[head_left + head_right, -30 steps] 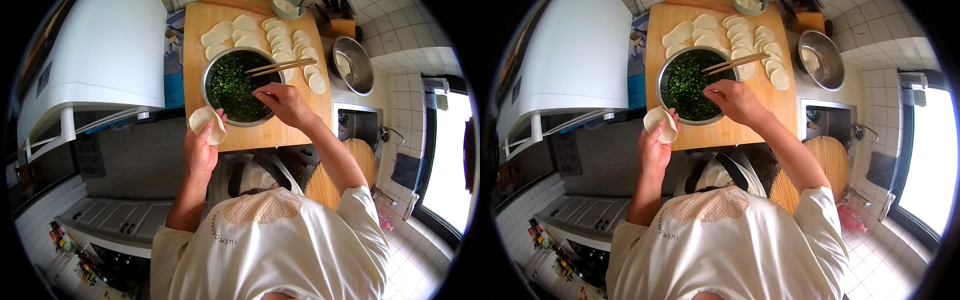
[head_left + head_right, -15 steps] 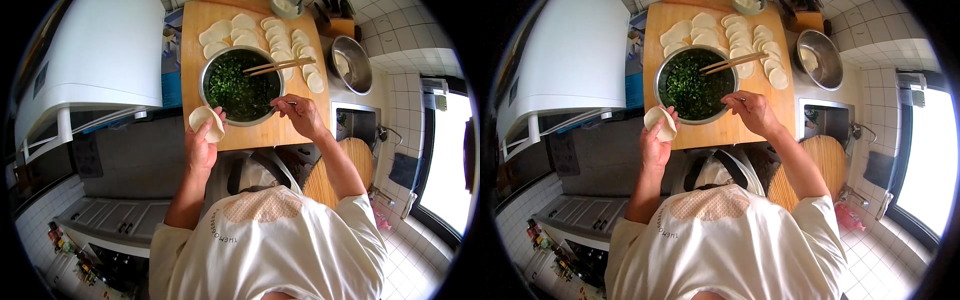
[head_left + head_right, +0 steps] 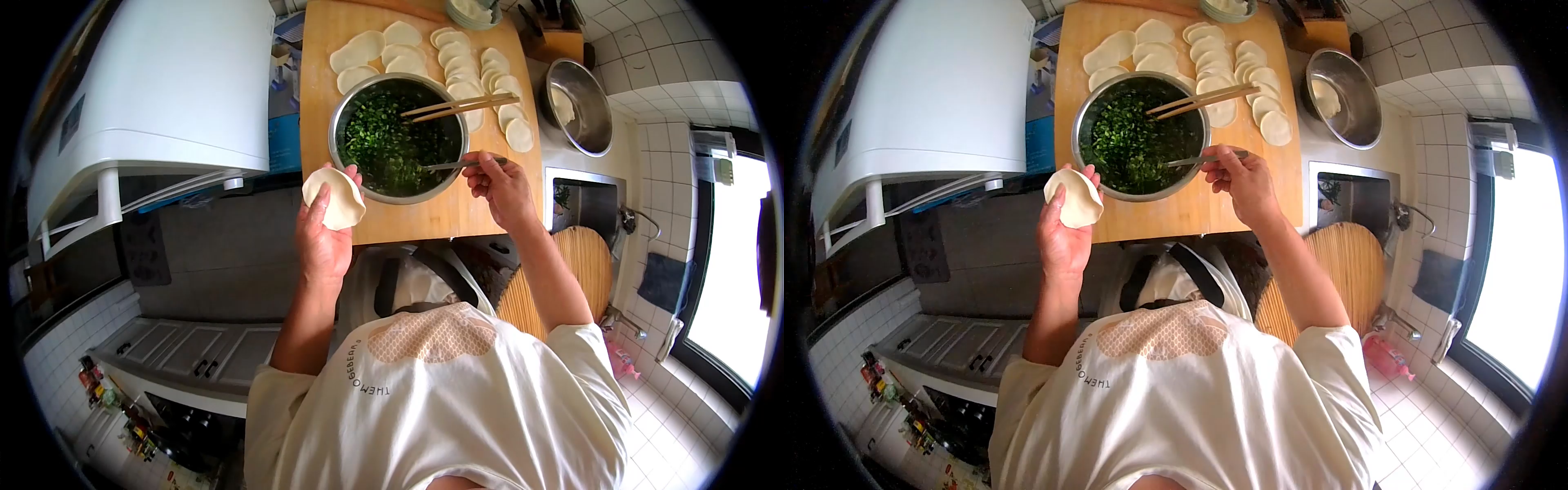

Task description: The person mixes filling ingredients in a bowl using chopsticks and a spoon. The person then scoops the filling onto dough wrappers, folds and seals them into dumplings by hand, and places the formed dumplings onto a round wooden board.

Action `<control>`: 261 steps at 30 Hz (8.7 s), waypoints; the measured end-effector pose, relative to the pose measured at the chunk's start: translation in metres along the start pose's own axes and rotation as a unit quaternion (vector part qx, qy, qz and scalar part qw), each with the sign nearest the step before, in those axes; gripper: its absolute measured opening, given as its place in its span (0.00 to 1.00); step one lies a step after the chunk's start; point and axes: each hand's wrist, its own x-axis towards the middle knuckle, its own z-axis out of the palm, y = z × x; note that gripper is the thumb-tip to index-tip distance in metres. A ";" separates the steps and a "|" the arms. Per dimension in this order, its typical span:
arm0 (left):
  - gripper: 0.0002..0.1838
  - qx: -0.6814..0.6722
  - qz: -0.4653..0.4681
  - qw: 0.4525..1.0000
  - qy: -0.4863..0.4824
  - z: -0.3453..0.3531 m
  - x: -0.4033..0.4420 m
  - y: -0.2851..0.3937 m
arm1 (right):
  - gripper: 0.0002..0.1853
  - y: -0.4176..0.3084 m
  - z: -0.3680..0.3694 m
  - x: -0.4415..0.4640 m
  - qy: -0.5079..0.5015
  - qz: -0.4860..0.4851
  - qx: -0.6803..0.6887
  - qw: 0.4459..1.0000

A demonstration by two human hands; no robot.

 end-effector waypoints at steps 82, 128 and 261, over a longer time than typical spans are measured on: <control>0.15 -0.019 -0.169 0.985 -0.040 0.054 0.017 0.005 | 0.14 -0.041 0.067 -0.024 -0.146 -0.560 -0.470 0.667; 0.22 0.189 0.090 0.967 -0.144 0.035 -0.010 -0.023 | 0.09 -0.038 0.106 -0.027 -0.091 -0.167 -0.120 0.974; 0.44 0.454 -0.064 0.823 -0.336 0.114 -0.051 0.020 | 0.41 -0.038 0.055 -0.091 -0.159 -0.327 -0.107 0.926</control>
